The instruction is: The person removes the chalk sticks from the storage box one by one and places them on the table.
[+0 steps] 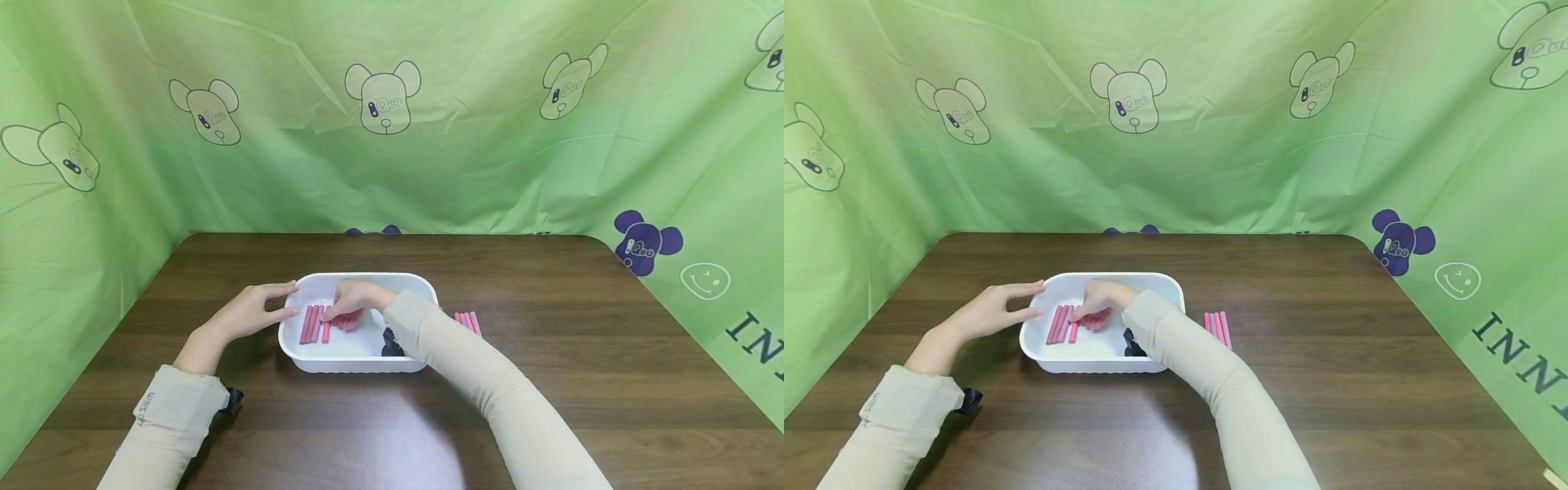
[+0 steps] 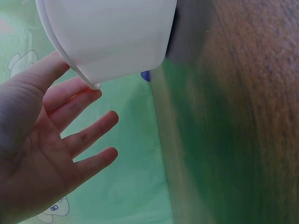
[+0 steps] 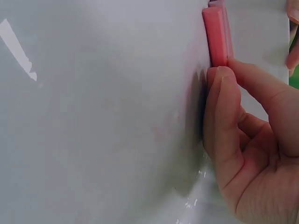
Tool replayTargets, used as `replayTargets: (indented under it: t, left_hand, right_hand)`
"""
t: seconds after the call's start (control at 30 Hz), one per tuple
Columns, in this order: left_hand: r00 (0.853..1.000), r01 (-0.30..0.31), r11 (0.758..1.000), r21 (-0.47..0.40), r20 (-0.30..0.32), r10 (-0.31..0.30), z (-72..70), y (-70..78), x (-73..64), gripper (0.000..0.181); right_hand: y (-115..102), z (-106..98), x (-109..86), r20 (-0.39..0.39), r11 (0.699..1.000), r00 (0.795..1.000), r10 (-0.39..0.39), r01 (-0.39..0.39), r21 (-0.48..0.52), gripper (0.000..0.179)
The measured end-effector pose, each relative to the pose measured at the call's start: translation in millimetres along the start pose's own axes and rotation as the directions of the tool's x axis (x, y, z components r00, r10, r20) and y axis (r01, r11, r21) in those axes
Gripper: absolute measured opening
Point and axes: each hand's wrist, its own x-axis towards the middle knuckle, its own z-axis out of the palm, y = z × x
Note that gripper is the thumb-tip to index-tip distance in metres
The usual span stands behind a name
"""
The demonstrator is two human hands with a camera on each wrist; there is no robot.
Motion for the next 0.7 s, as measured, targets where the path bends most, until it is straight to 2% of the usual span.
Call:
replayTargets:
  t: [0.37, 0.57, 0.7]
  left_hand:
    - [1.0, -0.005, 1.0, 0.0, -0.005, 0.005, 1.2, -1.5, 0.9, 0.054]
    - [1.0, 0.002, 1.0, -0.002, -0.005, -0.002, 1.6, -1.8, 1.6, 0.054]
    - [1.0, 0.013, 1.0, -0.004, 0.004, -0.013, 1.0, -2.1, 1.6, 0.055]
  right_hand:
    - [1.4, -2.3, -0.8, 0.077, 0.998, 0.997, -0.023, 0.019, 0.053, 0.025]
    - [3.5, -8.6, -2.4, 0.141, 0.998, 0.99, -0.019, 0.009, 0.07, 0.024]
    - [4.3, -13.8, -4.4, 0.155, 0.997, 0.988, -0.009, -0.004, 0.078, 0.023]
